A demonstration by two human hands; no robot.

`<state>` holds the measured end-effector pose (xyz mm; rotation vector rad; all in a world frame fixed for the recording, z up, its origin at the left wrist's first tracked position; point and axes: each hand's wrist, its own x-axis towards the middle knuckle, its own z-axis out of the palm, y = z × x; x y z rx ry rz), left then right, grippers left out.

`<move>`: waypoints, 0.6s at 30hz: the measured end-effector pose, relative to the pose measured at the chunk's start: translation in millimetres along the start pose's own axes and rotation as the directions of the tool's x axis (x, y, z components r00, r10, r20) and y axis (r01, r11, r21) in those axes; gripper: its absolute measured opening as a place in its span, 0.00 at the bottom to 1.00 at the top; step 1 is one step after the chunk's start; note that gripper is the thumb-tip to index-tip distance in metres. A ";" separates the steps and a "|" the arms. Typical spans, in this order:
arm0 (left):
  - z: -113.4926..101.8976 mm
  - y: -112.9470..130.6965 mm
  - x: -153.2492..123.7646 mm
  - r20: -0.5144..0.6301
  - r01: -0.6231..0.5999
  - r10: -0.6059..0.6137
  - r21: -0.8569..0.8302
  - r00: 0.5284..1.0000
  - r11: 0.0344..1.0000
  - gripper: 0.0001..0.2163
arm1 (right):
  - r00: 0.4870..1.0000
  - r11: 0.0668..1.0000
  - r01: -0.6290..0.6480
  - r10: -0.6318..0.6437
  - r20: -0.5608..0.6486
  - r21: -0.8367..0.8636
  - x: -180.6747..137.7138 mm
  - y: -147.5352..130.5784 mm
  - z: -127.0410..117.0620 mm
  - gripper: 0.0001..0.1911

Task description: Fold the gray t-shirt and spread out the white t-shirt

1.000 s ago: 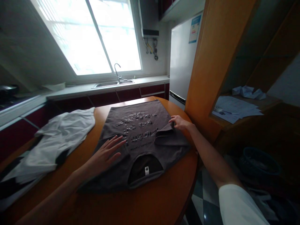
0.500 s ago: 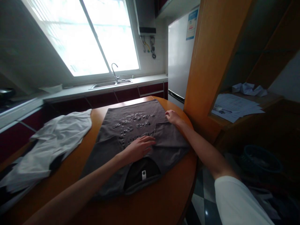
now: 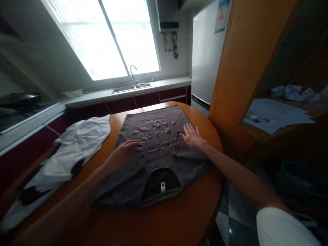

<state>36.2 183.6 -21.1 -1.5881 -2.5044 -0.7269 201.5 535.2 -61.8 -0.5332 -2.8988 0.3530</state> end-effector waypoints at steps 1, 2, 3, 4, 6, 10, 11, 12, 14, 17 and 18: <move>-2.6 -10.8 -7.8 -0.012 0.040 -0.040 0.026 0.999 0.999 0.20 | 1.000 1.000 0.008 -0.008 0.012 0.013 -0.1 -6.8 1.3 0.40; -2.9 -20.1 -16.0 -0.021 0.072 -0.071 0.061 0.997 0.996 0.21 | 1.000 1.000 0.009 -0.010 0.021 0.022 -0.9 -13.9 4.7 0.40; -0.9 -27.8 -24.2 -0.026 0.098 -0.096 0.105 0.995 0.990 0.22 | 1.000 1.000 0.006 -0.006 0.027 0.026 -2.3 -20.9 9.7 0.40; 2.8 -34.0 -32.1 -0.027 0.121 -0.118 0.156 0.993 0.980 0.24 | 0.999 1.000 -0.006 0.005 0.035 0.025 -4.2 -27.3 15.7 0.40; 13.1 -42.6 -45.1 -0.004 0.166 -0.171 0.255 0.985 0.953 0.27 | 0.997 0.999 -0.049 0.048 0.054 0.014 -8.3 -36.9 27.6 0.39; 28.2 -49.4 -56.3 0.076 0.219 -0.260 0.345 0.963 0.913 0.29 | 0.996 0.997 -0.074 0.074 -0.043 -0.009 -14.5 -41.7 40.2 0.38; 29.4 -49.6 -56.5 0.089 0.221 -0.267 0.351 0.959 0.910 0.30 | 0.995 0.998 -0.068 0.067 -0.073 -0.008 -15.4 -40.9 41.3 0.38; 29.8 -49.5 -56.3 0.098 0.222 -0.273 0.356 0.957 0.908 0.30 | 0.995 0.998 -0.062 0.062 -0.083 -0.005 -16.1 -39.8 42.3 0.38; 29.5 -48.9 -55.3 0.114 0.227 -0.286 0.366 0.951 0.902 0.30 | 0.997 0.998 -0.060 0.060 -0.038 -0.005 -16.6 -37.2 44.0 0.38; 29.6 -47.9 -54.6 0.128 0.232 -0.297 0.371 0.946 0.899 0.31 | 0.997 0.998 -0.069 0.069 0.028 -0.008 -14.5 -32.2 45.1 0.39; 29.7 -47.4 -54.6 0.130 0.233 -0.298 0.371 0.946 0.899 0.31 | 0.996 0.997 -0.083 0.083 0.015 -0.005 -13.0 -30.1 44.6 0.39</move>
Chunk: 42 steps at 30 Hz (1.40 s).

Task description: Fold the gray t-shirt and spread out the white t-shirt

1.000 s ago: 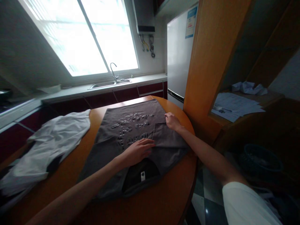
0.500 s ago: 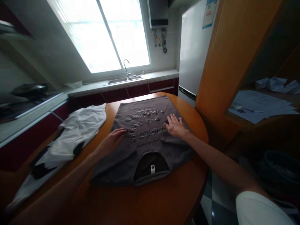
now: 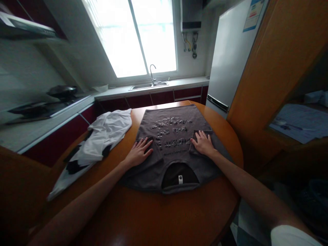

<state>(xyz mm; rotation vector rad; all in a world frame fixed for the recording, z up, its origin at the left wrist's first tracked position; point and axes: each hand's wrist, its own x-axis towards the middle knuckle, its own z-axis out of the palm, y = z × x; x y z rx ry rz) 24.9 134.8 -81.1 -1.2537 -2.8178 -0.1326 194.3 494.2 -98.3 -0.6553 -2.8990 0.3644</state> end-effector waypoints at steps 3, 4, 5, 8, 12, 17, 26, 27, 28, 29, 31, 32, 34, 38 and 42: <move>-2.6 2.3 -0.4 -0.005 -0.004 0.004 0.001 1.000 1.000 0.31 | 0.992 0.997 -0.074 0.074 -0.102 0.001 5.4 7.8 -2.7 0.40; -4.7 3.1 -0.3 -0.015 -0.011 0.011 0.005 1.000 1.000 0.31 | 0.987 0.994 -0.108 0.107 -0.118 -0.004 7.0 10.7 -3.3 0.41; -7.3 3.8 -0.1 -0.033 -0.020 0.020 0.009 0.999 1.000 0.31 | 0.984 0.990 -0.139 0.137 -0.111 -0.010 8.2 13.4 -3.5 0.42; -14.8 3.8 1.6 -0.113 -0.019 0.021 0.018 0.993 1.000 0.31 | 0.981 0.982 -0.186 0.185 -0.052 -0.017 10.7 20.1 -1.2 0.43; -12.9 -1.7 3.7 -0.085 0.053 -0.053 -0.001 0.995 0.999 0.32 | 0.975 0.982 -0.189 0.185 -0.126 -0.017 13.2 25.0 2.4 0.43; -0.3 -8.5 4.1 0.015 0.098 -0.097 -0.034 0.995 0.995 0.33 | 0.961 0.961 -0.273 0.270 -0.061 -0.047 14.3 28.3 1.8 0.45; -11.6 -0.5 3.3 -0.127 0.025 -0.028 -0.024 0.992 0.999 0.33 | 0.969 0.982 -0.185 0.176 -0.173 -0.042 7.1 16.0 -4.3 0.41; -12.0 1.0 3.0 -0.141 -0.003 -0.001 -0.029 0.990 1.000 0.33 | 0.976 0.989 -0.138 0.128 -0.178 -0.046 6.0 13.0 -3.8 0.40; -11.4 2.2 2.5 -0.135 -0.024 0.019 -0.035 0.991 0.999 0.32 | 0.983 0.994 -0.095 0.085 -0.162 -0.052 4.9 10.2 -2.8 0.39; -9.9 3.1 1.8 -0.110 -0.034 0.029 -0.042 0.993 0.999 0.33 | 0.990 0.996 -0.064 0.056 -0.127 -0.058 3.8 7.8 -1.4 0.39; -5.5 3.8 0.2 -0.034 -0.023 0.021 -0.049 0.999 0.999 0.33 | 0.999 0.996 -0.041 0.038 -0.033 -0.073 2.0 4.8 2.1 0.39; -3.5 3.7 -0.5 -0.003 -0.011 0.011 -0.050 1.000 0.999 0.33 | 0.999 0.996 -0.042 0.042 0.005 -0.083 1.4 4.1 3.7 0.39; -2.0 2.6 -1.1 0.023 0.001 0.000 -0.056 1.000 0.998 0.34 | 0.998 0.994 -0.048 0.052 0.047 -0.097 0.8 4.3 5.8 0.39; -10.9 -4.9 4.2 -0.079 0.000 -0.007 -0.094 0.997 0.996 0.30 | 0.998 0.996 -0.054 0.057 0.037 -0.073 2.3 6.3 5.9 0.39; -17.5 -25.3 10.8 -0.143 0.077 -0.084 -0.058 0.986 0.995 0.28 | 0.998 0.998 -0.053 0.051 -0.042 -0.045 4.2 8.5 6.5 0.40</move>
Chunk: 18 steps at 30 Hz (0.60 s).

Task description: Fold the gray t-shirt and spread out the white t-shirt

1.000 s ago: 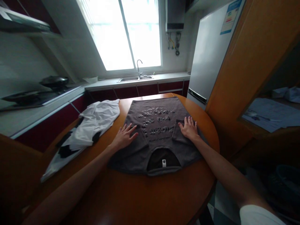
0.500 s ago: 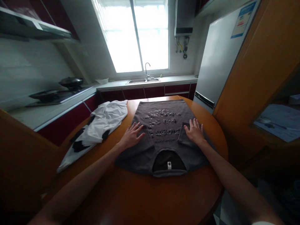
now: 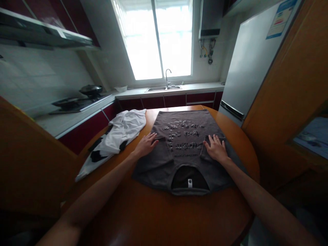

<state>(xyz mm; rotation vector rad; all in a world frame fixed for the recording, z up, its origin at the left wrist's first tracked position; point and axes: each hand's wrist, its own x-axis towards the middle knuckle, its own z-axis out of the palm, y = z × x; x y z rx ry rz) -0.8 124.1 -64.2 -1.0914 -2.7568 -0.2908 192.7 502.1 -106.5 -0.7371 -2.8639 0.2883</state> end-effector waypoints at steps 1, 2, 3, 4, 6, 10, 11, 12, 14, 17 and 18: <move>0.7 -6.3 0.6 0.031 0.017 -0.018 0.012 0.999 1.000 0.28 | 1.000 1.000 -0.003 0.003 -0.005 0.000 0.3 0.7 0.8 0.40; 2.1 -12.6 0.5 0.068 0.031 -0.032 0.019 0.997 0.999 0.27 | 1.000 1.000 -0.006 0.006 -0.002 -0.002 0.5 1.5 1.7 0.40; 4.1 -18.4 -0.2 0.099 0.039 -0.041 0.023 0.994 0.999 0.27 | 1.000 1.000 -0.010 0.010 0.009 -0.006 0.7 2.4 2.7 0.40; 6.1 -23.4 -1.1 0.119 0.041 -0.044 0.027 0.992 0.999 0.26 | 1.000 1.000 -0.015 0.015 0.022 -0.011 0.8 3.3 3.6 0.40; 9.2 -30.6 -2.6 0.128 0.046 -0.049 0.032 0.990 0.998 0.26 | 0.999 1.000 -0.021 0.021 0.041 -0.020 1.1 4.5 4.7 0.40; 6.9 -31.6 -2.5 0.098 0.022 -0.024 0.023 0.995 0.999 0.26 | 0.999 1.000 -0.022 0.022 0.033 -0.008 1.4 4.1 3.8 0.40; 4.9 -28.7 -2.3 0.073 0.007 -0.009 0.019 0.997 1.000 0.26 | 1.000 1.000 -0.020 0.019 0.012 0.001 1.4 3.2 3.2 0.40; 2.9 -24.6 -2.3 0.044 -0.014 0.013 0.013 0.999 1.000 0.27 | 1.000 1.000 -0.013 0.014 -0.017 0.008 1.3 2.2 2.5 0.39; 0.0 -13.3 -3.4 -0.010 -0.073 0.073 -0.009 0.997 0.997 0.28 | 0.997 1.000 0.012 -0.010 -0.077 0.018 0.8 -0.5 1.5 0.38; 1.9 5.9 -7.3 -0.015 -0.162 0.162 -0.051 0.987 0.985 0.29 | 0.997 0.999 0.046 -0.046 -0.062 0.009 -1.2 -4.2 1.5 0.37; 4.2 11.1 -8.9 0.007 -0.167 0.167 -0.057 0.986 0.984 0.30 | 0.998 0.999 0.050 -0.050 -0.028 -0.001 -1.9 -5.1 1.9 0.37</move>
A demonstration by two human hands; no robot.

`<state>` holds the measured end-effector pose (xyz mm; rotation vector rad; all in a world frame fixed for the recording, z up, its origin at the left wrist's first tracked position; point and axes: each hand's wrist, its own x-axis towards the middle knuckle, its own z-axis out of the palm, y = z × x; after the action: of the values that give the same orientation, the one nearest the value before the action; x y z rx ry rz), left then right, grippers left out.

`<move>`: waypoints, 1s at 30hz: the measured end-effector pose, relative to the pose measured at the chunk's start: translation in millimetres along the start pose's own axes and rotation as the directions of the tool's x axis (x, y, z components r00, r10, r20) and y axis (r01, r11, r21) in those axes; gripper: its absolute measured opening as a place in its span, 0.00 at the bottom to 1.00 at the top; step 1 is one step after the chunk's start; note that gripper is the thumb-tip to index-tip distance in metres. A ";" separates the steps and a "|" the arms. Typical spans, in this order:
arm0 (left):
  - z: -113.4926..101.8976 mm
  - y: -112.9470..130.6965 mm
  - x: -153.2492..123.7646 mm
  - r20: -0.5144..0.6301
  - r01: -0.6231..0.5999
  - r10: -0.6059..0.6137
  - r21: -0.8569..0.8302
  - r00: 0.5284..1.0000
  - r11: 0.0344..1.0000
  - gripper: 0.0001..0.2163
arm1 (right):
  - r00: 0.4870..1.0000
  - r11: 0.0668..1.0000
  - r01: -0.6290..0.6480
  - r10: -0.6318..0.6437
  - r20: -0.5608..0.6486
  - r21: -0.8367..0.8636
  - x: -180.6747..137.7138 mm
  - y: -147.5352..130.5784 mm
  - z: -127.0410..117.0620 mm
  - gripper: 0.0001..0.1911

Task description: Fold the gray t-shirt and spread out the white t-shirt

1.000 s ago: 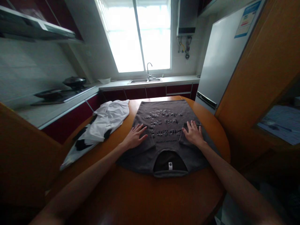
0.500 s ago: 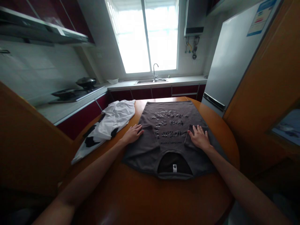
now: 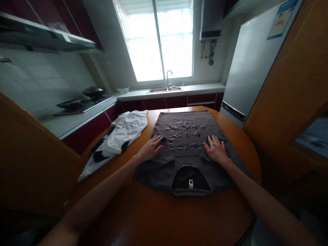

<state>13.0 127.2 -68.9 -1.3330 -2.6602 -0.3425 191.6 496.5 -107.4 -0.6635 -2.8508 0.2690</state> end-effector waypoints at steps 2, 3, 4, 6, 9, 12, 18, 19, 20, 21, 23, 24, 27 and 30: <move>6.1 6.9 -1.7 0.068 0.029 -0.029 0.005 0.997 1.000 0.32 | 0.998 1.000 0.001 0.000 0.061 -0.022 -1.2 -1.0 0.9 0.37; 8.9 8.4 -2.5 0.103 0.048 -0.049 0.013 0.994 0.999 0.33 | 0.997 1.000 0.002 0.001 0.079 -0.030 -1.5 -1.2 1.2 0.37; 11.2 9.0 -3.2 0.132 0.061 -0.064 0.021 0.989 0.998 0.33 | 0.996 0.999 0.001 0.002 0.089 -0.035 -1.6 -1.2 1.4 0.37; 13.6 8.5 -4.0 0.157 0.065 -0.069 0.032 0.985 0.997 0.33 | 0.995 0.999 -0.004 0.007 0.096 -0.037 -1.4 -1.2 1.3 0.37; 11.8 7.9 -3.9 0.150 0.054 -0.059 0.036 0.987 0.998 0.33 | 0.995 0.999 -0.008 0.011 0.099 -0.031 -1.2 -1.7 0.1 0.37; 7.6 9.4 -3.0 0.107 0.034 -0.037 0.037 0.994 0.999 0.33 | 0.997 1.000 -0.010 0.012 0.070 -0.021 -1.4 -2.5 -1.1 0.37; 10.3 9.0 -2.5 0.091 0.026 -0.029 0.040 0.995 0.999 0.33 | 0.996 1.000 -0.020 0.021 0.088 -0.011 -1.8 -4.5 -1.0 0.39; 11.7 8.3 -2.8 0.119 0.033 -0.037 0.038 0.992 0.999 0.34 | 0.995 1.000 -0.022 0.022 0.095 -0.005 -1.9 -4.8 -1.3 0.39; 12.7 7.7 -3.0 0.139 0.037 -0.042 0.035 0.989 0.999 0.34 | 0.995 1.000 -0.022 0.021 0.098 0.001 -1.9 -5.1 -1.8 0.39; 13.2 7.3 -3.1 0.149 0.038 -0.042 0.032 0.988 0.999 0.34 | 0.995 1.000 -0.021 0.020 0.093 0.010 -1.8 -5.2 -2.7 0.39; 12.4 7.3 -2.7 0.129 0.029 -0.032 0.026 0.991 0.999 0.34 | 0.998 0.999 -0.025 0.023 0.063 0.028 -0.9 -4.6 -5.4 0.38; 11.5 7.7 -2.2 0.109 0.022 -0.025 0.022 0.994 1.000 0.34 | 0.999 0.999 -0.032 0.031 0.036 0.035 -0.1 -3.7 -7.0 0.38; 8.9 9.4 0.3 0.054 -0.001 0.000 0.013 0.999 1.000 0.34 | 0.994 0.995 -0.091 0.093 -0.053 0.037 3.1 1.6 -11.1 0.39; 10.3 10.7 2.4 0.091 0.002 -0.003 0.014 0.996 1.000 0.35 | 0.983 0.984 -0.180 0.180 -0.015 0.017 5.6 7.6 -12.7 0.41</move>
<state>19.9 138.0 -76.8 -1.3732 -2.7326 -0.2691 192.9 507.4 -96.0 -0.9179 -2.7723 0.3116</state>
